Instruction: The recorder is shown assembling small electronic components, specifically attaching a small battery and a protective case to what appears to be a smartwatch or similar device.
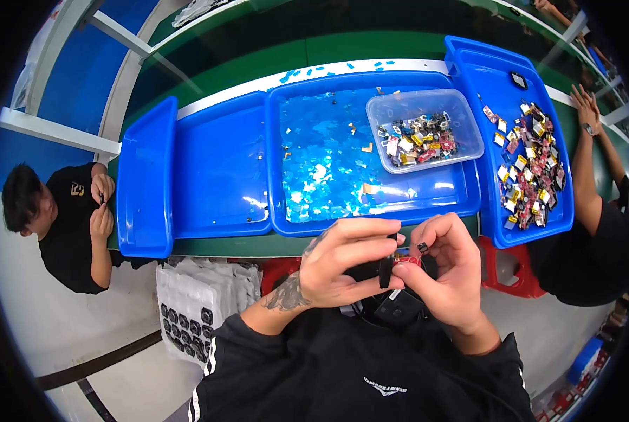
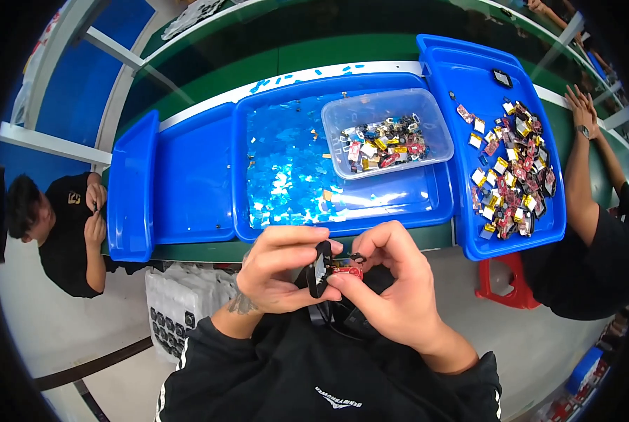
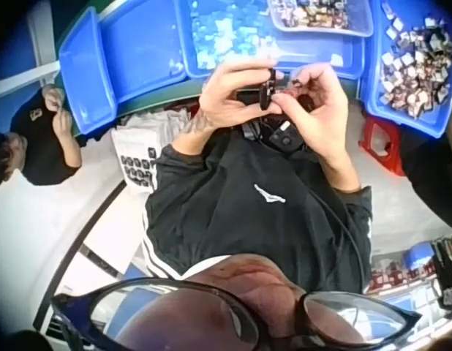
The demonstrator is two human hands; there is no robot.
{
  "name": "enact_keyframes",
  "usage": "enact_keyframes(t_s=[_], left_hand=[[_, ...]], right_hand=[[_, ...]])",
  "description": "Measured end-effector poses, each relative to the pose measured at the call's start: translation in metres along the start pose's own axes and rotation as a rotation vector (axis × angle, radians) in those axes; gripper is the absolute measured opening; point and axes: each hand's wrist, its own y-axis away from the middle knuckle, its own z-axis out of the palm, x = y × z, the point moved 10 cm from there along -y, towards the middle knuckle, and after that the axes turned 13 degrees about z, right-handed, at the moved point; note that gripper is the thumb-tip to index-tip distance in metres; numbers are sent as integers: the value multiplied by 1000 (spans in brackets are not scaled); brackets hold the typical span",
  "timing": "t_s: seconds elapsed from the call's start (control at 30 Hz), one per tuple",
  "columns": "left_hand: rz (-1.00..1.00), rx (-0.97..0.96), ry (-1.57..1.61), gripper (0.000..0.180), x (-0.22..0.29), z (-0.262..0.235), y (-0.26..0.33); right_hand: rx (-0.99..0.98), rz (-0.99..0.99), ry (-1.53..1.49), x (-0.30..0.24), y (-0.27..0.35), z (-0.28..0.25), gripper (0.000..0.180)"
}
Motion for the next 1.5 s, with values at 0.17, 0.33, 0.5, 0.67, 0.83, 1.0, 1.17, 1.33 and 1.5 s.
enact_keyframes(t_s=[0.17, 0.33, 0.5, 0.67, 0.83, 1.0, 1.17, 1.33, 1.5], left_hand=[[128, -89, -89, 52, 6, 4, -1], [264, -429, -274, 40, 18, 21, -23], [250, -440, -389, 46, 20, 1, -31], [-241, 205, 43, 56, -18, -46, -9], [-545, 580, 187, 40, -49, -65, 28], [-598, 509, 253, 55, -54, -55, 32], [-601, 488, 348, 51, -36, -46, 28], [-622, 823, 755, 42, -40, -58, 48], [-787, 1016, 812, 31, -46, -69, 66]], right_hand=[[46, 7, 102, -2, -5, 0, 25], [67, -130, 368, -28, -8, -2, 23], [-144, 140, 400, -21, -17, 8, 21], [141, -87, 209, -103, -19, -37, 20], [642, -1011, 405, -337, 3, -75, 12], [759, -1077, 711, -490, -105, -97, 18], [808, -1061, 1041, -507, -202, -111, 21], [831, -1037, 1124, -500, -242, -136, 23], [712, -1172, 1286, -490, -178, -81, 30]])
